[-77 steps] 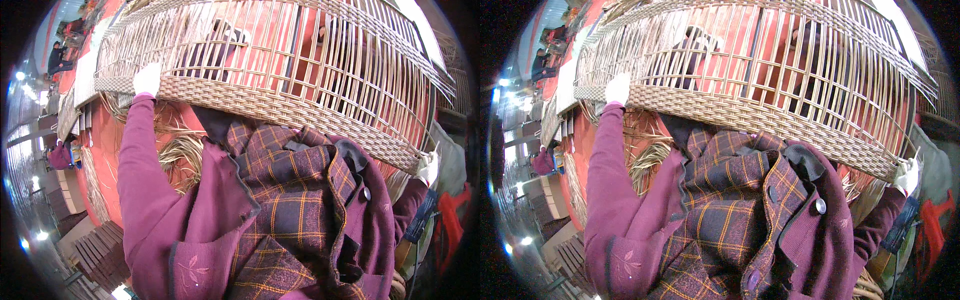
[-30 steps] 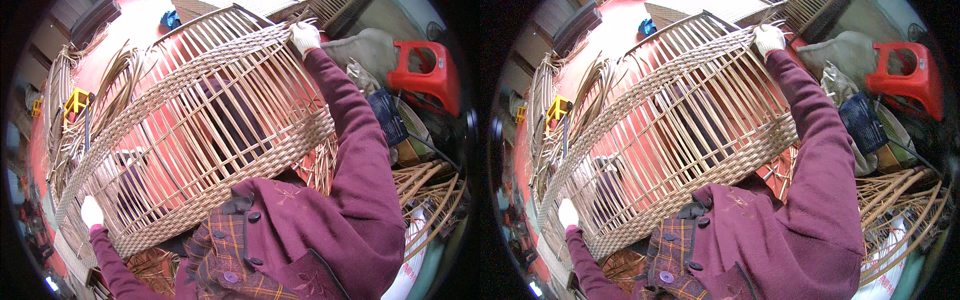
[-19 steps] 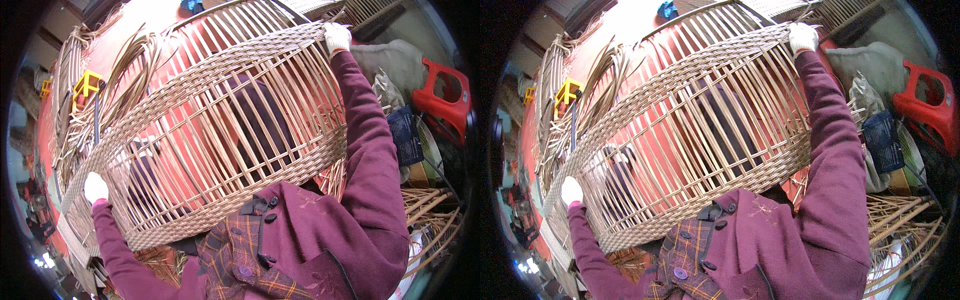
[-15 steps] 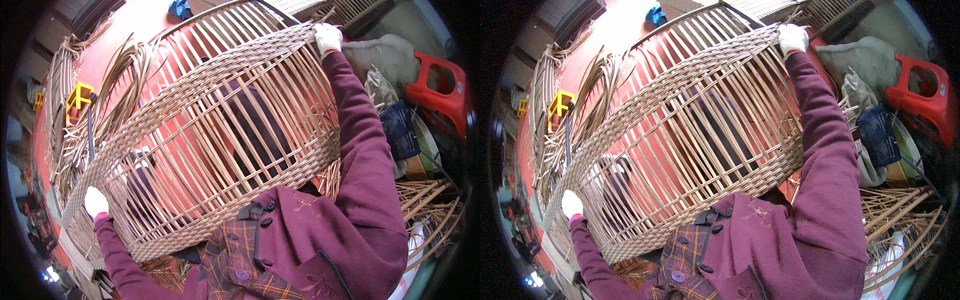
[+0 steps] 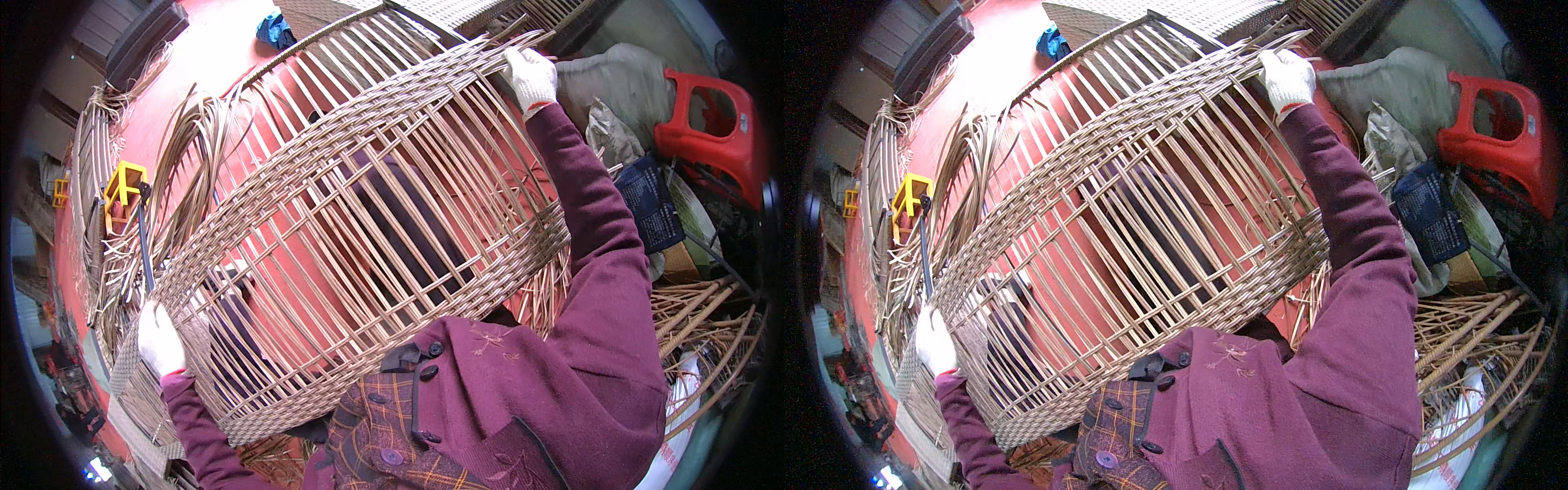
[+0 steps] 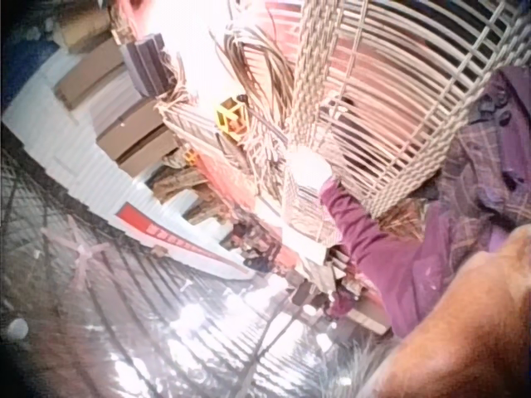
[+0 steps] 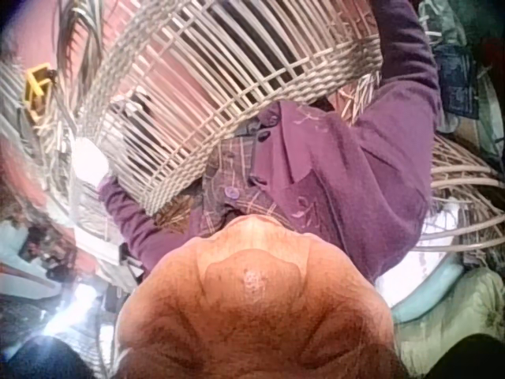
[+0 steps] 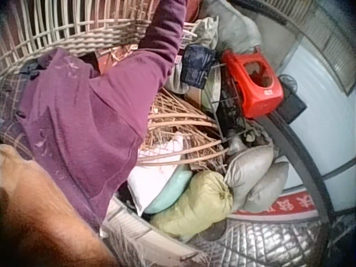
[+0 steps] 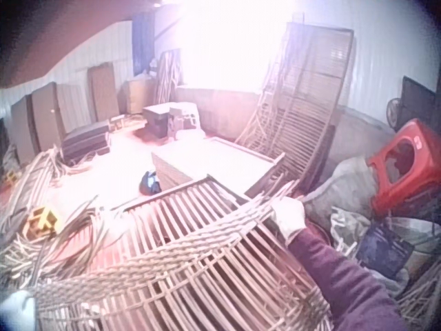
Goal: The person weaves thin strips of natural material into a rectangular basket frame. They interlace the strips through vertical ribs, pull them tight, and rotate the basket to continue weaving along the sides.
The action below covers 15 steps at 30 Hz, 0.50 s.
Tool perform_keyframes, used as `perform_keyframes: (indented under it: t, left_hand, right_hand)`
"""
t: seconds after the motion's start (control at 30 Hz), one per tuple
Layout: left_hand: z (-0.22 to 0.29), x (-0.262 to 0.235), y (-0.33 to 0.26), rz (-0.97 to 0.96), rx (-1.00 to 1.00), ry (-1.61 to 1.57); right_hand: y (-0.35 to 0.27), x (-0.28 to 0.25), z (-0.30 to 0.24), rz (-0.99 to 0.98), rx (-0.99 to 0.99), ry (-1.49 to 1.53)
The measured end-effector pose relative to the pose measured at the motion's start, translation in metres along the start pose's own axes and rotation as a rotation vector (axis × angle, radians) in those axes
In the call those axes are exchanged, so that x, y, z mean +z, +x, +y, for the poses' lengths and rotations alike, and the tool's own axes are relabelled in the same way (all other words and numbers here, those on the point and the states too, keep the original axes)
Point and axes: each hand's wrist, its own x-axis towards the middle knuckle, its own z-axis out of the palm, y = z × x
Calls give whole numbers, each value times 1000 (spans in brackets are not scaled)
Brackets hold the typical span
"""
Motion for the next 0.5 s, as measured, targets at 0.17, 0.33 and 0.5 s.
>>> perform_keyframes:
  t: [0.17,0.33,0.5]
  left_hand:
    - [182,19,13,110,509,-376]
    - [340,43,16,111,783,-676]
    - [429,57,26,121,822,-574]
  right_hand:
    - [-10,-15,5,18,-81,-212]
    - [-28,-30,6,17,-73,-223]
    - [-43,-49,7,10,-85,-347]
